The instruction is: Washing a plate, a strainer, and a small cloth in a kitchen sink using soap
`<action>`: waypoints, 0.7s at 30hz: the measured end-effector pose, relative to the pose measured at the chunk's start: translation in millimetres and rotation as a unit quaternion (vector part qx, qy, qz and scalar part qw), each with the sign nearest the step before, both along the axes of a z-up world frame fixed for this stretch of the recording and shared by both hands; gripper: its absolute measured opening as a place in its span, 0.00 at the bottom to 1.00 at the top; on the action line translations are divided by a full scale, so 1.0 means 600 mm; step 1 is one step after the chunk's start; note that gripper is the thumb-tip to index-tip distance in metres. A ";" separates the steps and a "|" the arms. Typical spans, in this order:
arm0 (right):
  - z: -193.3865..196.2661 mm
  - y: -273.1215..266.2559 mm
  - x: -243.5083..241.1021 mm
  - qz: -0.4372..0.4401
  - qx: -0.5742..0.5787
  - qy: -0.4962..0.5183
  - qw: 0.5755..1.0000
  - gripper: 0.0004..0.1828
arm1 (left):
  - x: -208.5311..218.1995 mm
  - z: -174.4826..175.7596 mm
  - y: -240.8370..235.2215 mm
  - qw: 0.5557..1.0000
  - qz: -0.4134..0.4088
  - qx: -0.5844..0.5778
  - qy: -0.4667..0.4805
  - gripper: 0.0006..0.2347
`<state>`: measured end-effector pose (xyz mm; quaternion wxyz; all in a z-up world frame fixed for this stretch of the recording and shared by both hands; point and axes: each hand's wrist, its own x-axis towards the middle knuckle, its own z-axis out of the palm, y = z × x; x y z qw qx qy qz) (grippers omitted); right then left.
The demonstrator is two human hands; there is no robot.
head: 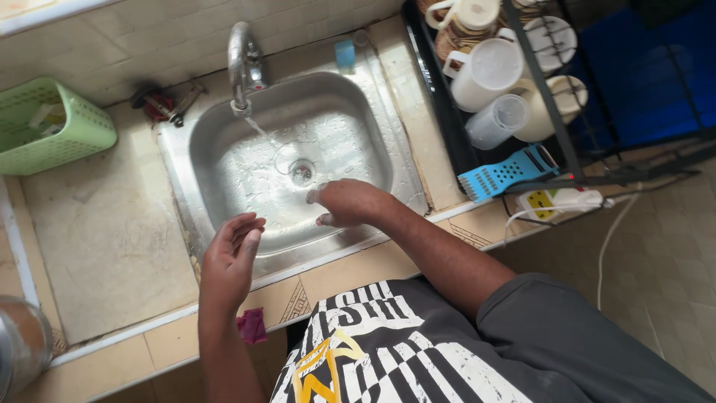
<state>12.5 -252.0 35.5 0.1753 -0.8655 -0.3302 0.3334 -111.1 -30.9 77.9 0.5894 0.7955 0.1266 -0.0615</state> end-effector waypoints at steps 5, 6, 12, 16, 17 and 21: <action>0.004 0.025 0.015 0.036 -0.026 0.024 0.999 0.25 | -0.059 0.013 0.039 0.995 0.086 0.012 -0.052 0.12; 0.001 0.032 0.016 0.034 -0.030 0.034 0.998 0.27 | -0.073 0.011 0.051 0.992 0.107 0.012 -0.065 0.12; 0.007 0.064 0.024 0.061 -0.023 0.065 0.996 0.27 | -0.158 -0.015 0.092 0.974 0.205 0.022 -0.088 0.11; -0.137 0.041 0.089 0.011 -0.034 0.110 0.993 0.27 | -0.199 -0.013 0.086 0.958 0.287 -0.007 -0.025 0.10; -0.162 0.032 0.113 0.024 -0.070 0.040 0.996 0.24 | -0.210 -0.018 0.086 0.957 0.288 -0.011 -0.041 0.10; -0.165 0.025 0.164 0.038 -0.220 0.059 0.973 0.33 | -0.241 -0.028 0.079 0.949 0.309 -0.028 -0.054 0.09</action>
